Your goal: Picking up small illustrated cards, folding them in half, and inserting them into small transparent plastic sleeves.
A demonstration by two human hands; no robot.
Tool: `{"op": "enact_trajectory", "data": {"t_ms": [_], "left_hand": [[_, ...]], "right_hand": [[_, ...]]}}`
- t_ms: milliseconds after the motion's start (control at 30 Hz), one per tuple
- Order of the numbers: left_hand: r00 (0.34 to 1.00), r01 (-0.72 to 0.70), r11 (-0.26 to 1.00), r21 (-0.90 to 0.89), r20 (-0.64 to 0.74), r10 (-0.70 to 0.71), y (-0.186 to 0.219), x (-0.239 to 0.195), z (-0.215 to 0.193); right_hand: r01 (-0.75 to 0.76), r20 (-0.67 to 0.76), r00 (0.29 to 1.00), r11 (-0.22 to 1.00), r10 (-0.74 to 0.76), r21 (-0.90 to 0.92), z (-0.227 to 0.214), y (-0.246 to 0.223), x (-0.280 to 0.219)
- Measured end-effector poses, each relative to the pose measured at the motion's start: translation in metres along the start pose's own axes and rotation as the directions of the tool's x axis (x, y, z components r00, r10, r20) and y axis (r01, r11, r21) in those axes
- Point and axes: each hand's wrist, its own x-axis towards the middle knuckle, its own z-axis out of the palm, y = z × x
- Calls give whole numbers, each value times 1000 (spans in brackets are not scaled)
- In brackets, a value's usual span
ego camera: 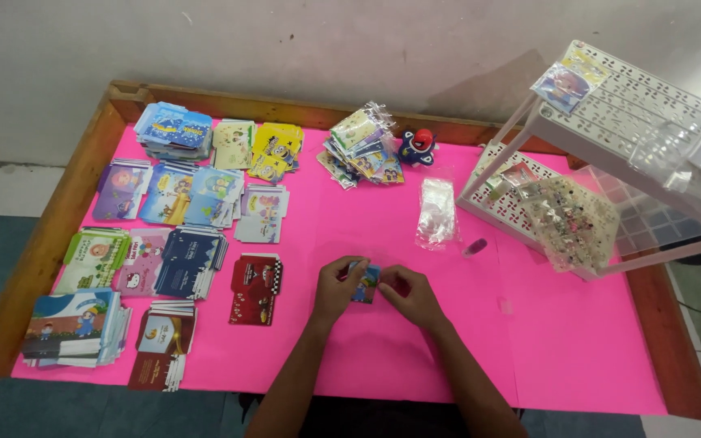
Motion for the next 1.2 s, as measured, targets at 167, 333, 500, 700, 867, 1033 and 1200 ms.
{"op": "enact_trajectory", "data": {"t_ms": [167,333,500,700,867,1033,1200], "left_hand": [[993,-83,988,-127,-97,71,5,4,2],[999,-42,963,-268,-37,33,-16,16,-1],[1000,-22,969,-245,-11,20,-16,14,-2],[999,13,968,-250,32,-5,-17,14,-4],[999,23,967,-253,47,-11,-16,14,-7],[997,-5,976,-216,76,22,-21,16,-8],[996,-4,982,-188,81,20,-26,18,-9]], "right_hand": [[-58,28,998,993,61,-100,-7,3,37],[-66,-181,982,996,55,-54,-17,-48,129],[-214,-302,925,972,232,92,-11,-39,250],[-365,-427,822,924,376,112,-20,41,322],[-321,-422,814,915,399,245,-15,19,310],[-191,-404,882,967,244,168,6,-27,241],[-122,-316,937,986,151,109,19,-10,126]]}}
